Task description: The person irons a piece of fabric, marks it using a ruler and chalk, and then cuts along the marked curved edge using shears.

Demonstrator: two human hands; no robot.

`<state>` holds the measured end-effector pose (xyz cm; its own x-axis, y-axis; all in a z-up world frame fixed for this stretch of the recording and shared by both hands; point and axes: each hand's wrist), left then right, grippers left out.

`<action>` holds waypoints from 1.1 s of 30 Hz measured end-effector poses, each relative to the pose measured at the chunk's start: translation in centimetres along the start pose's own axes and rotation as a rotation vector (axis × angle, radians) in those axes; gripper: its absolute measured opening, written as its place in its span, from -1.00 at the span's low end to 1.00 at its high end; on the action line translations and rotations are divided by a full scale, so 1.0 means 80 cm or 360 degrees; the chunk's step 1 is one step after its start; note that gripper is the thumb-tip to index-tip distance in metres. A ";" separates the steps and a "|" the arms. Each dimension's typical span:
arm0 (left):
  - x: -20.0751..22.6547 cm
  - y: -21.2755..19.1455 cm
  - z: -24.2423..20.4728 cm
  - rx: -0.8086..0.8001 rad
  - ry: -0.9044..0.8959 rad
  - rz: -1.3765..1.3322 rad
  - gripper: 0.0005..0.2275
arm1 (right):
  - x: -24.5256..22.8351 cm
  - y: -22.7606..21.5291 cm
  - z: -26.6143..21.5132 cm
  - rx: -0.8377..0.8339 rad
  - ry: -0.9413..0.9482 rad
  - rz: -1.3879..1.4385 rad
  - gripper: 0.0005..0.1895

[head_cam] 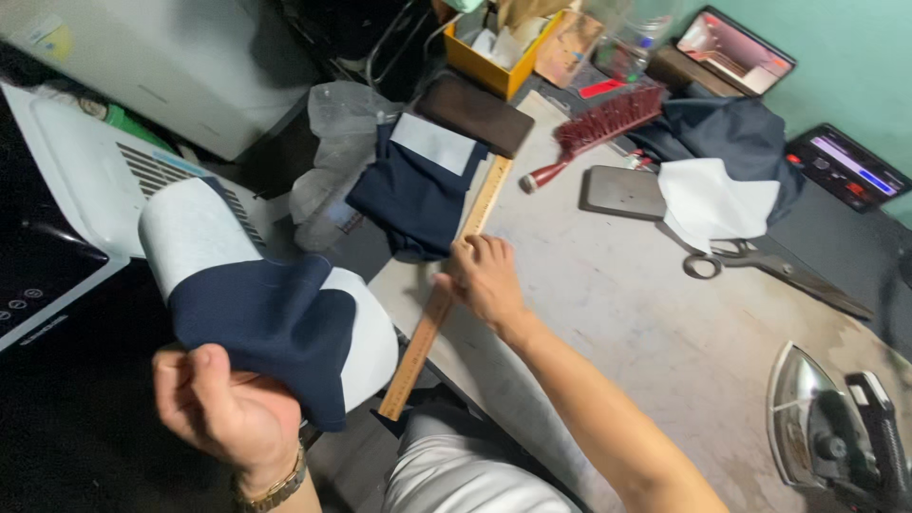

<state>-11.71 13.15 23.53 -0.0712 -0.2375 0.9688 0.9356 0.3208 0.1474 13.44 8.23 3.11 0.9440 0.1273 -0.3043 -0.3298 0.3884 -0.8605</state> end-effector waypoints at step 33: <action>-0.181 0.222 -0.325 -0.2798 0.0156 0.1223 -0.77 | -0.052 -0.182 -0.380 0.0300 0.1886 -0.0608 -0.15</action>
<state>14.96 -1.58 6.93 0.4241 -0.5797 0.6958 0.0013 -0.7679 -0.6406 14.08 -25.68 4.46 0.3590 -0.8794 -0.3126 0.0608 0.3563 -0.9324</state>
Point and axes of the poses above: each hand's wrist, its own z-axis towards the middle knuckle, its own y-axis out of the palm, x = y × z, and after that the axes turned 9 degrees about -y, right-handed
